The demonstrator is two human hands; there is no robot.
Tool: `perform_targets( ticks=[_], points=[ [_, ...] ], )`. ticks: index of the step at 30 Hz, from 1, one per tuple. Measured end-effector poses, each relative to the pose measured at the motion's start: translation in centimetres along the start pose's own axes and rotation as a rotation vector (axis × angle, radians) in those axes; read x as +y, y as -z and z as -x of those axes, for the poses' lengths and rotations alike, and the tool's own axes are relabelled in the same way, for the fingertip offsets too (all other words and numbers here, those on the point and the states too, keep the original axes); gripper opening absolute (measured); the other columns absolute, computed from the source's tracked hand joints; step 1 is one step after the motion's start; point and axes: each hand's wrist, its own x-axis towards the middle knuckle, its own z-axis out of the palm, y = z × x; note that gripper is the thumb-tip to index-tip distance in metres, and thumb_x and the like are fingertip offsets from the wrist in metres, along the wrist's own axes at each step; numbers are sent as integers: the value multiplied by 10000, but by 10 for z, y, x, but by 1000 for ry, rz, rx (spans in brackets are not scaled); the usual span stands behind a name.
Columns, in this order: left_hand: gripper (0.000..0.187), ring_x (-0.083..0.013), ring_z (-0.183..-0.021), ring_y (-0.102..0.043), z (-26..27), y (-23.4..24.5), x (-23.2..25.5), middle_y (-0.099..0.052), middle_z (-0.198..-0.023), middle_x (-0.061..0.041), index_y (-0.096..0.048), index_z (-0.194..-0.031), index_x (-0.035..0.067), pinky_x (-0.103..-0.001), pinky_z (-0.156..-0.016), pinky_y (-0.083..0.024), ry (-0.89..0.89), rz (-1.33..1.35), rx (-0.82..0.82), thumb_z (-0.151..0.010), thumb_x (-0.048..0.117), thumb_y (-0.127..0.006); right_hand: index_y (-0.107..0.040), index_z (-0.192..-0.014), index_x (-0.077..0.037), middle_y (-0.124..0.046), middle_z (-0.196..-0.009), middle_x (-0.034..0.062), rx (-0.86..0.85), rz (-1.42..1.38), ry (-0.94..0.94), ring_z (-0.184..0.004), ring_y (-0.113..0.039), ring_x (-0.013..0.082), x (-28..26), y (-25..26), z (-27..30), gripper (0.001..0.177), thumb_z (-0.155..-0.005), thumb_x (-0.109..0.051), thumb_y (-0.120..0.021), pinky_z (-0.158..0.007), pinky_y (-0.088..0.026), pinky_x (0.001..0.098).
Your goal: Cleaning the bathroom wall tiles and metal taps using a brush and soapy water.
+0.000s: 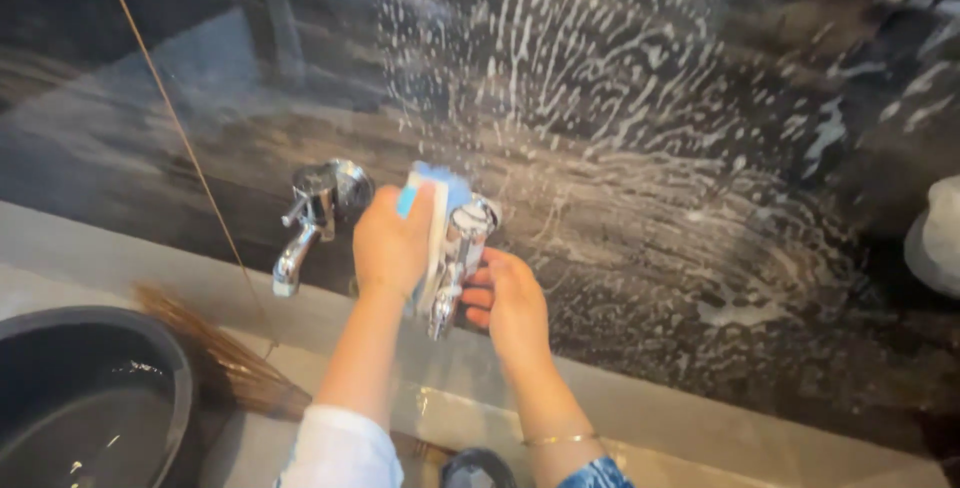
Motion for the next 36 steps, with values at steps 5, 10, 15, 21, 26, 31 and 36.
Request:
perform_targets(
  ticks=[5, 10, 15, 21, 26, 31, 36],
  points=[
    [637, -438, -910, -681, -6, -10, -42, -701, -899, -283, -713, -838, -13, -495, -812, -507, 185, -88, -162, -960, 586, -536, -624, -1270, -105, -683, -991, 63, 27, -131, -163, -746, -662, 154, 0, -16, -6, 446, -997, -407, -442, -630, -553, 304],
    [656, -360, -836, -692, 10, -12, -40, -726, -869, -242, -719, -849, -37, -446, -784, -515, 309, 54, -205, -958, 581, -526, -627, -1287, -54, -668, -1101, 73, 278, 264, 276, -933, -610, 140, 6, 0, -14, 398, -1042, -345, -512, -782, -505, 298],
    [672, -267, -776, -678, 13, -22, -46, -735, -856, -184, -727, -856, -51, -391, -742, -518, 487, 270, -208, -969, 576, -513, -556, -1376, -34, -578, -998, 9, 408, 38, 535, -837, -507, 83, -86, 32, 24, 443, -1017, -293, -553, -722, -444, 254],
    [630, -214, -437, -513, 28, -10, -40, -603, -592, -111, -669, -764, -11, -381, -421, -400, 593, 496, -292, -1011, 539, -485, -546, -1356, -82, -615, -982, -20, 271, 125, 341, -837, -558, 69, -52, 15, 21, 456, -950, -288, -570, -720, -476, 250],
    [615, -150, -333, -397, 33, -13, -42, -567, -515, -53, -698, -770, 80, -327, -310, -244, 709, 714, -461, -1005, 598, -464, -569, -1355, -84, -631, -891, 12, 248, 79, 152, -794, -577, 103, -37, -5, 15, 506, -900, -300, -625, -700, -493, 277],
    [552, -150, -587, -685, 44, -48, -34, -739, -787, -26, -756, -916, 111, -318, -476, -533, 827, 1014, -304, -1002, 559, -446, -579, -1342, -56, -723, -988, 81, 234, 271, 118, -914, -664, 186, -24, -8, 5, 511, -898, -305, -626, -825, -511, 316],
    [487, -165, -495, -594, 68, -28, -44, -664, -711, -1, -712, -877, 197, -308, -366, -374, 973, 1101, -344, -996, 611, -486, -590, -1322, -31, -712, -1158, 142, 212, 381, 137, -1063, -690, 243, -6, -4, 20, 496, -909, -305, -618, -929, -515, 356]
  ],
)
